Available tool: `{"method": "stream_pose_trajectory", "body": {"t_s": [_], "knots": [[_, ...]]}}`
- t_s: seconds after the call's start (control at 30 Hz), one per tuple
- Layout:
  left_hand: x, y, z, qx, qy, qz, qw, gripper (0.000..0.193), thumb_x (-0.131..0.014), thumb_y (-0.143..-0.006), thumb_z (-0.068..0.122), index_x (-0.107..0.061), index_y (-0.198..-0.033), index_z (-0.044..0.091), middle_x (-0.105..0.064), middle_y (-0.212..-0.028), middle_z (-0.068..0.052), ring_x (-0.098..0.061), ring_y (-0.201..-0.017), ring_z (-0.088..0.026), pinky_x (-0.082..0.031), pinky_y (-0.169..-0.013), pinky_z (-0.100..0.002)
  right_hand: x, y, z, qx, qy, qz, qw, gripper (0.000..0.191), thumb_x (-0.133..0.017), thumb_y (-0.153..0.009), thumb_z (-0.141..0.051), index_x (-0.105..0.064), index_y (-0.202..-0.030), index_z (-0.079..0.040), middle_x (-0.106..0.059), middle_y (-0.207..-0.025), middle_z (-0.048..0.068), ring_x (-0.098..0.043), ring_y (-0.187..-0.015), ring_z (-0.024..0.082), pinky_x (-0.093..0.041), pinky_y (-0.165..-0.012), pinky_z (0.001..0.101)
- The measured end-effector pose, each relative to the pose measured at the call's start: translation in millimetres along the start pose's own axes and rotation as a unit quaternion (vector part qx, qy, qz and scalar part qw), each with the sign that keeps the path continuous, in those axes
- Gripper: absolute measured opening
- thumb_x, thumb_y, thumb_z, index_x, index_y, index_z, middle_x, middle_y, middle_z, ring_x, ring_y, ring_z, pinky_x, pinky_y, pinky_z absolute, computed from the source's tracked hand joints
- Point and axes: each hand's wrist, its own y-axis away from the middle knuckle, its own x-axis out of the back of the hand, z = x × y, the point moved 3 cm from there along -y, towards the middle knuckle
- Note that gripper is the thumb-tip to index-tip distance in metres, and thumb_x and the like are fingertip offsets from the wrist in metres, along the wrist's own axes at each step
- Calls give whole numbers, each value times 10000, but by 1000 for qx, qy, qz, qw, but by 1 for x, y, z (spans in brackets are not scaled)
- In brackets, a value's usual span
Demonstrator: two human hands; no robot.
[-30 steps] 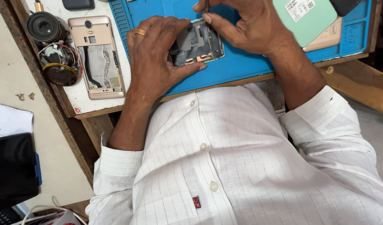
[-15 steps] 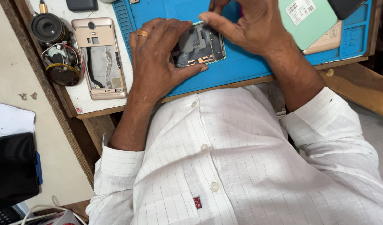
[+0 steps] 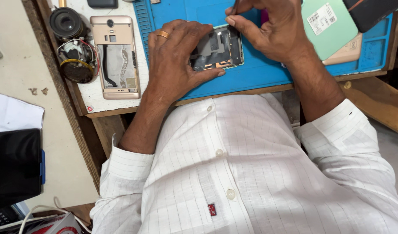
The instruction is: The person repairs a disassembled smartphone at a workbench. They hold the phone midframe on a blue repair mat, use a copper probe tool and their fingers to work on the internal components, reposition the phone, and continue manipulating parts inside the chassis throughout the clip.
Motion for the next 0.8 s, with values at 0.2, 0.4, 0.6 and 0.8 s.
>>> {"method": "stream_pose_trajectory", "body": {"t_s": [0.2,0.4,0.6,0.8], "knots": [[0,-2,3,-17,-6,18,1000,739,-980,-654,574,-740,-1190,125,-669,-1307,-52,-535,-1280,-288,-344,-1068,-492,-7,-5,-4,7,56,13,998,490,-807,-1047,-2,-480,-1404,-77,-739,-988,96,-780,-939,206,-637,-794,308],[15,3,-19,40,194,167,966,450,-936,-832,434,-746,-1076,108,-714,-1176,-25,-653,-1092,-187,-521,-943,-349,-1,-7,-10,24,46,-1,999,595,-808,-1067,12,-399,-1485,-102,-698,-1245,200,-766,-1034,256,-668,-880,329],[18,9,-58,104,509,346,781,396,-655,-1076,444,-713,-1064,52,-713,-941,-71,-671,-853,-130,-536,-793,-285,1,-7,-18,-4,11,-40,999,561,-726,-1108,73,-373,-1511,-95,-715,-1218,135,-748,-1162,269,-670,-960,337],[19,11,-65,96,566,367,732,569,-470,-1110,558,-693,-1068,35,-685,-847,-87,-660,-828,-152,-536,-785,-310,-5,-23,-25,40,113,-15,993,636,-869,-1028,31,-451,-1463,-168,-695,-834,67,-748,-887,206,-603,-887,391]]}}
